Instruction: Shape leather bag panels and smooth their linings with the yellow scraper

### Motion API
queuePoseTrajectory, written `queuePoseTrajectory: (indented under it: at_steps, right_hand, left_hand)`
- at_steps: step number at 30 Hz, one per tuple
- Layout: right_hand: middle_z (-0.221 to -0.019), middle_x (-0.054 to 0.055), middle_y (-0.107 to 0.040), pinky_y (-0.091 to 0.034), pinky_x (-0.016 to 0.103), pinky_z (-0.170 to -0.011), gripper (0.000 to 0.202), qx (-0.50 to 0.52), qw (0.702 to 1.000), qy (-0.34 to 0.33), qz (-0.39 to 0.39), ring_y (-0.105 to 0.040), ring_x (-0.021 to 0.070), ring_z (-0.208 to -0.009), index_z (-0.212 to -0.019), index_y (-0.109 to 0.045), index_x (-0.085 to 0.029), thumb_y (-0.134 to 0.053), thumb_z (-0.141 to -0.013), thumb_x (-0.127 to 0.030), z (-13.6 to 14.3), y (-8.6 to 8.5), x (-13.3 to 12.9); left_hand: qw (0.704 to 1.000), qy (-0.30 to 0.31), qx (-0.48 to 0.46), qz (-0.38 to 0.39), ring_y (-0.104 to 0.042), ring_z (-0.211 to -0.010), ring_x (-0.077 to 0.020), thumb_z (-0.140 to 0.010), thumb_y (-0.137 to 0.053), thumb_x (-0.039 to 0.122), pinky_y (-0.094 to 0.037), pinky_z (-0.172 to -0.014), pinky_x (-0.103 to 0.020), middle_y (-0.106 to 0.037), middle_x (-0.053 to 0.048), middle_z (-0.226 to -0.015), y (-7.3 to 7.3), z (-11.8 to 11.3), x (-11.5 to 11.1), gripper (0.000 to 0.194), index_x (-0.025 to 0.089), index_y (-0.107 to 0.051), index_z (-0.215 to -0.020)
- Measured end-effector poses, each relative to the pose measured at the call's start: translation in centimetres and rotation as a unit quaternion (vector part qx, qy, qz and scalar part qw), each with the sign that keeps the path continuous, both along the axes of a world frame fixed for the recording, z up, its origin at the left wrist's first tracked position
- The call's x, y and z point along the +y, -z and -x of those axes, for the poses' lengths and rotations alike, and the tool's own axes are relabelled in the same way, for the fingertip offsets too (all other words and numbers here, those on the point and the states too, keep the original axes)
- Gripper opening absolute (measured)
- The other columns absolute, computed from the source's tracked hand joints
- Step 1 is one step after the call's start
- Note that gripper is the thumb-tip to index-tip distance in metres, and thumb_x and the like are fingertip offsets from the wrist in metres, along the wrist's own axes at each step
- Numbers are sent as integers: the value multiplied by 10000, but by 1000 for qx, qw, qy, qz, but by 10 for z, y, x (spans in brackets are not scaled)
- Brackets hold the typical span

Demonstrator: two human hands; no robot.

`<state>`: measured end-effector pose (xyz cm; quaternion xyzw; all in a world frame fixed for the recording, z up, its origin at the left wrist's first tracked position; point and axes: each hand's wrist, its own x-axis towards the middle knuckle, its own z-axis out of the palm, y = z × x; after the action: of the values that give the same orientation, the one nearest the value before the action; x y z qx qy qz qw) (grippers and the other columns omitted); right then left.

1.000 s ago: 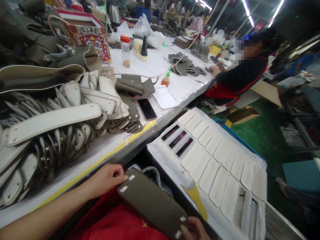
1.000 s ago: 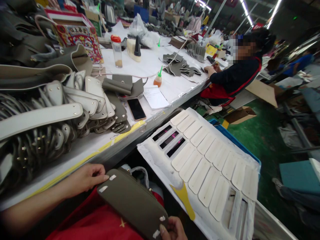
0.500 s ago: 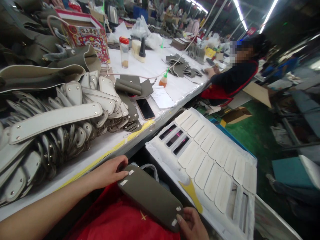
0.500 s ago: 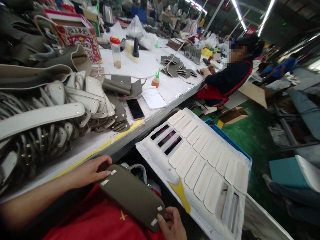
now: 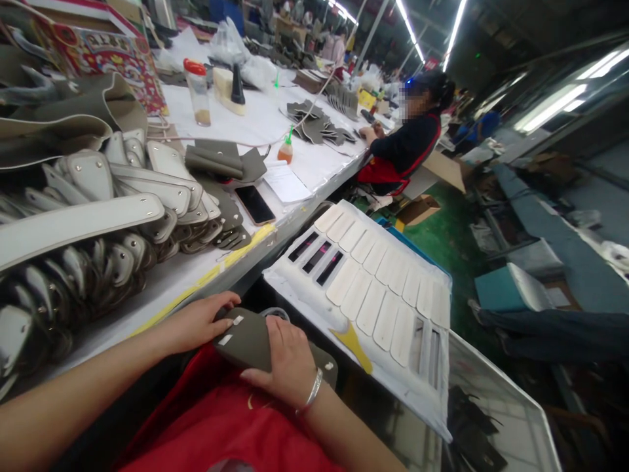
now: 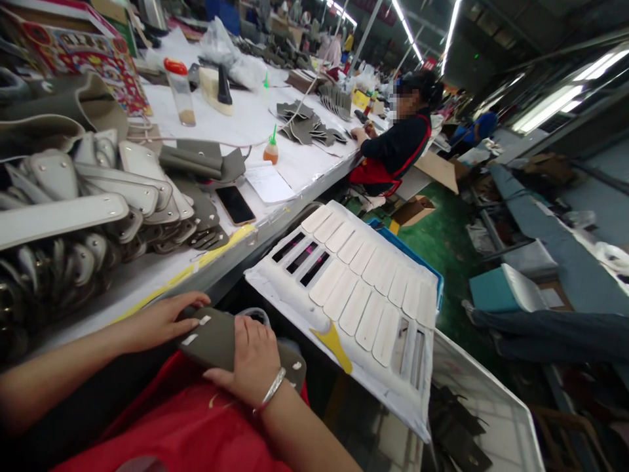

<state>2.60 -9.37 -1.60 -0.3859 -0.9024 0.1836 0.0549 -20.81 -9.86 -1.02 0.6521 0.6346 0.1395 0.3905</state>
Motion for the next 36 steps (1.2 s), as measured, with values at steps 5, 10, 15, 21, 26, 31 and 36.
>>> queuePoseTrajectory:
  at_steps: [5, 10, 15, 21, 26, 31, 36]
  right_hand:
    - [-1299, 166, -460, -325, 476, -970, 883, 2, 1000, 17, 12, -419, 317, -1153, -1334, -359, -106, -591, -680, -652, -5, 2, -3]
    - [-1254, 162, -491, -331, 457, -955, 821, 16, 999, 28, 14, -438, 311, -1125, -1296, -392, -115, -609, -678, -609, 3, 1, -5]
    - [-1265, 166, -488, -335, 441, -971, 849, 20, 999, 25, 22, -451, 300, -1133, -1316, -368, -103, -561, -693, -646, -1, 1, 1]
    - [-1121, 157, -585, -451, 430, -817, 706, -107, 990, 49, 74, -564, 298, -983, -1261, -437, -126, -411, -805, -665, -41, -10, 14]
    - [-988, 106, -630, -478, 398, -725, 575, -142, 981, 56, 116, -607, 284, -888, -1111, -535, -200, -407, -806, -671, -52, -22, 22]
    - [-1005, 115, -630, -482, 411, -758, 573, -150, 976, 32, 157, -611, 286, -902, -1117, -563, -188, -528, -759, -634, -51, -38, 36]
    - [-1362, 90, -442, -355, 421, -1006, 599, -37, 998, -49, 24, -433, 260, -1203, -1315, -419, -202, -645, -776, -335, -37, -34, 26]
  left_hand:
    - [987, 70, 92, -108, -544, -1055, -224, -748, -481, 145, -416, -942, -362, -602, -79, -1136, -17, -15, 5, 396, 177, -557, -1136]
    - [958, 135, 98, -232, -532, -1080, -197, -857, -448, 220, -380, -987, -354, -597, -85, -1180, -11, -53, -7, 346, 149, -522, -1188]
    - [926, 168, 187, -280, -502, -1115, -247, -912, -402, 365, -309, -1006, -427, -574, -118, -1228, 12, -67, -14, 454, 109, -454, -1283]
    - [922, 165, 213, -278, -504, -1097, -248, -911, -404, 321, -272, -1008, -439, -598, -99, -1183, 15, -72, -12, 381, 154, -508, -1237]
    - [943, 161, 174, -235, -500, -1131, -254, -892, -431, 312, -265, -1028, -475, -594, -91, -1206, 12, -74, -8, 375, 187, -508, -1237]
    - [989, 102, 47, -91, -432, -1238, -224, -774, -551, 288, -319, -1056, -391, -469, -75, -1365, -4, -34, -3, 581, 205, -401, -1329]
    - [996, -30, -73, 34, -607, -1013, -219, -763, -516, 370, -474, -898, -327, -636, -84, -1155, -8, -1, -11, 485, 132, -537, -1185]
